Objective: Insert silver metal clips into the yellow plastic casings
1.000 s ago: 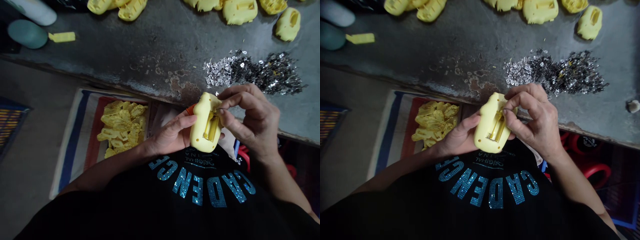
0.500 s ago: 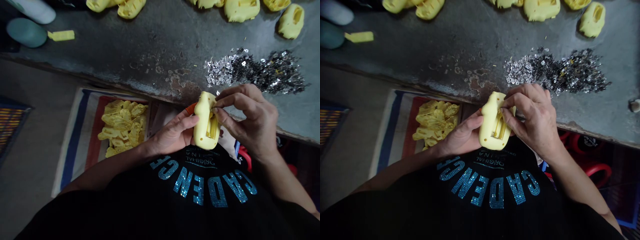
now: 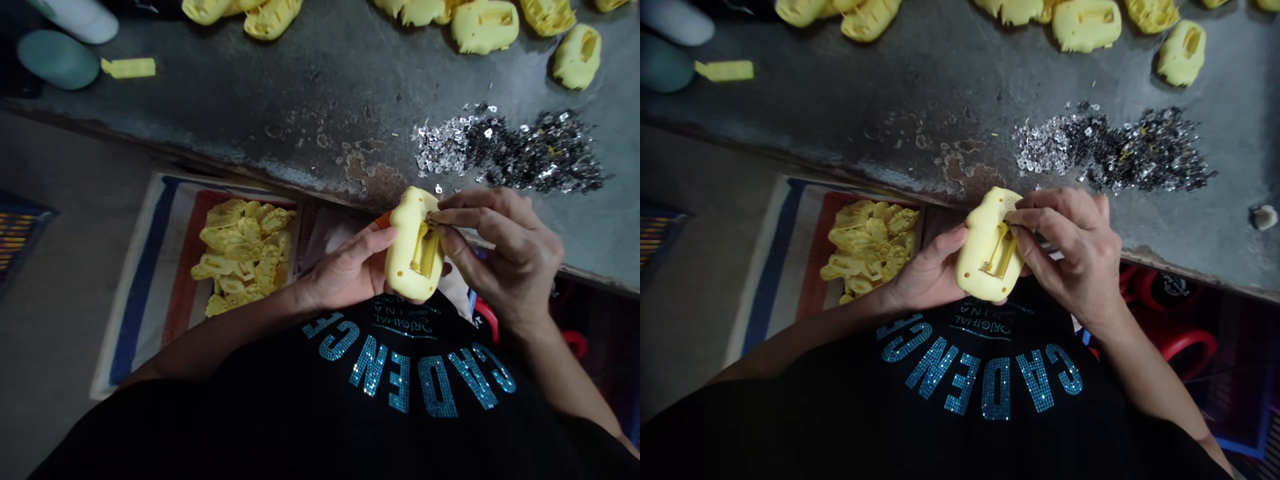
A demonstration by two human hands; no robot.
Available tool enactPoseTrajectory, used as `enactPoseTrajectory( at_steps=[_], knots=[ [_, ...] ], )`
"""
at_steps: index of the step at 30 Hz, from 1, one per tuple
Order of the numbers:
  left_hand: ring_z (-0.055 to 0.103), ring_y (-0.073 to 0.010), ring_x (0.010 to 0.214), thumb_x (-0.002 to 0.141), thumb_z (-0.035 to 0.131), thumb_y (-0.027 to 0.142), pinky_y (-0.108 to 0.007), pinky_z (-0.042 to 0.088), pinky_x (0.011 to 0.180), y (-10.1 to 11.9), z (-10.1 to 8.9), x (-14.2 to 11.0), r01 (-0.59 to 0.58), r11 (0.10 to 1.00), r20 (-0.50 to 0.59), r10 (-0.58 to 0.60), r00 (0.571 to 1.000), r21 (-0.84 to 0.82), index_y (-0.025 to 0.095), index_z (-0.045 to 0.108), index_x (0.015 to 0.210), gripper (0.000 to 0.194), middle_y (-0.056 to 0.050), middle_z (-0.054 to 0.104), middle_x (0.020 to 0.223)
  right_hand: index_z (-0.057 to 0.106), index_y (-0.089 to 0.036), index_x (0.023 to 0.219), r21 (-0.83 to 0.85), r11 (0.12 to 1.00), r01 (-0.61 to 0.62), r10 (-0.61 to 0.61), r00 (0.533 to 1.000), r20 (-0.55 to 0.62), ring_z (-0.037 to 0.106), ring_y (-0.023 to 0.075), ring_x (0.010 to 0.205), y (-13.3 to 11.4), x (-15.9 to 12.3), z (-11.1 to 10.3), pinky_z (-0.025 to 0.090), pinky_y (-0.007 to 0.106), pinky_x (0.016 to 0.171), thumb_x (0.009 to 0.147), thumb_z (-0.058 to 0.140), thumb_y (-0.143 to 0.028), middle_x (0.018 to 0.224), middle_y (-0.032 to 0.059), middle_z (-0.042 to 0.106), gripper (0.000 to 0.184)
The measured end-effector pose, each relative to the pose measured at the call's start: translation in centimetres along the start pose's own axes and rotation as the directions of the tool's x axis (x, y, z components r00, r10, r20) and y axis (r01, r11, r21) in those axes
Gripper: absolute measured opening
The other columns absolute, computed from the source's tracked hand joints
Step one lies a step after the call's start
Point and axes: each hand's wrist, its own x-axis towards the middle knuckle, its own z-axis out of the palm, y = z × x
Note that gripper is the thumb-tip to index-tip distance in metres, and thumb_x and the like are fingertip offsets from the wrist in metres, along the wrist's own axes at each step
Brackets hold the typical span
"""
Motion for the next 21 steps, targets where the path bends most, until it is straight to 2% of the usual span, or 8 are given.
enactPoseTrajectory(
  at_steps=[4, 9, 12, 15, 17, 19, 21],
  knots=[
    [0.088, -0.0379, 0.129, 0.099, 0.093, 0.065, -0.042, 0.077, 0.089, 0.1, 0.2, 0.0, 0.009, 1.0, 0.03, -0.009, 1.0, -0.018, 0.028, 0.075, 0.149, 0.065, -0.012, 0.087, 0.147, 0.087, -0.038, 0.118, 0.005, 1.0, -0.022, 0.022, 1.0, -0.01, 0.086, 0.034, 0.108, 0.2, 0.0, -0.3, 0.064, 0.059, 0.096, 0.11, 0.082, -0.029, 0.121, 0.0052, 0.091, 0.013],
    [0.087, -0.0383, 0.134, 0.1, 0.094, 0.062, -0.05, 0.075, 0.106, 0.0, 0.4, -0.2, -0.019, 0.999, 0.013, 0.019, 1.0, -0.033, 0.028, 0.074, 0.152, 0.066, -0.012, 0.085, 0.153, 0.088, -0.035, 0.112, 0.135, 0.988, -0.068, 0.068, 0.998, 0.003, 0.085, 0.0313, 0.109, 1.1, 0.6, -0.9, 0.068, 0.054, 0.096, 0.11, 0.082, -0.03, 0.113, 0.0054, 0.088, 0.008],
    [0.089, -0.0376, 0.126, 0.099, 0.095, 0.062, -0.048, 0.077, 0.098, 0.2, 0.6, -0.4, -0.024, 1.0, -0.013, 0.024, 1.0, 0.006, 0.029, 0.073, 0.155, 0.069, -0.013, 0.086, 0.149, 0.089, -0.035, 0.111, 0.192, 0.98, -0.059, 0.05, 0.997, 0.051, 0.084, 0.0299, 0.105, 1.7, 1.0, -1.2, 0.07, 0.05, 0.092, 0.108, 0.086, -0.032, 0.109, 0.0049, 0.086, 0.005],
    [0.09, -0.0374, 0.118, 0.1, 0.092, 0.066, -0.04, 0.076, 0.079, 1.4, 0.9, 0.0, -0.038, 0.992, -0.049, 0.045, 0.998, 0.124, 0.029, 0.071, 0.157, 0.071, -0.014, 0.086, 0.147, 0.089, -0.034, 0.108, 0.195, 0.98, -0.045, 0.043, 0.999, 0.014, 0.083, 0.0292, 0.103, 2.9, 1.0, -1.5, 0.069, 0.049, 0.091, 0.105, 0.089, -0.03, 0.107, 0.004, 0.087, 0.005],
    [0.089, -0.0335, 0.108, 0.098, 0.093, 0.067, -0.035, 0.071, 0.07, 2.9, 1.0, 0.9, -0.074, 0.962, -0.113, 0.107, 0.988, 0.261, 0.029, 0.074, 0.153, 0.07, -0.012, 0.087, 0.14, 0.088, -0.034, 0.106, 0.153, 0.986, -0.071, 0.08, 0.996, -0.047, 0.083, 0.029, 0.101, 4.2, 0.7, -1.7, 0.067, 0.048, 0.09, 0.104, 0.089, -0.029, 0.106, 0.0035, 0.087, 0.006],
    [0.085, -0.0269, 0.095, 0.096, 0.096, 0.062, -0.029, 0.065, 0.066, 4.4, 1.0, 2.3, -0.12, 0.893, -0.175, 0.214, 0.961, 0.434, 0.028, 0.077, 0.15, 0.067, -0.009, 0.088, 0.124, 0.087, -0.033, 0.105, 0.076, 0.989, -0.127, 0.134, 0.987, -0.091, 0.082, 0.0288, 0.099, 5.7, 0.0, -1.9, 0.065, 0.047, 0.087, 0.103, 0.089, -0.03, 0.105, 0.0035, 0.086, 0.004],
    [0.08, -0.0227, 0.088, 0.093, 0.1, 0.056, -0.026, 0.059, 0.065, 5.8, 0.8, 3.8, -0.14, 0.793, -0.188, 0.305, 0.934, 0.594, 0.027, 0.079, 0.151, 0.068, -0.006, 0.086, 0.11, 0.086, -0.032, 0.105, -0.014, 0.985, -0.173, 0.171, 0.98, -0.104, 0.081, 0.0288, 0.099, 7.1, -1.1, -1.8, 0.062, 0.047, 0.087, 0.104, 0.085, -0.03, 0.106, 0.004, 0.086, 0.002]
  ],
)
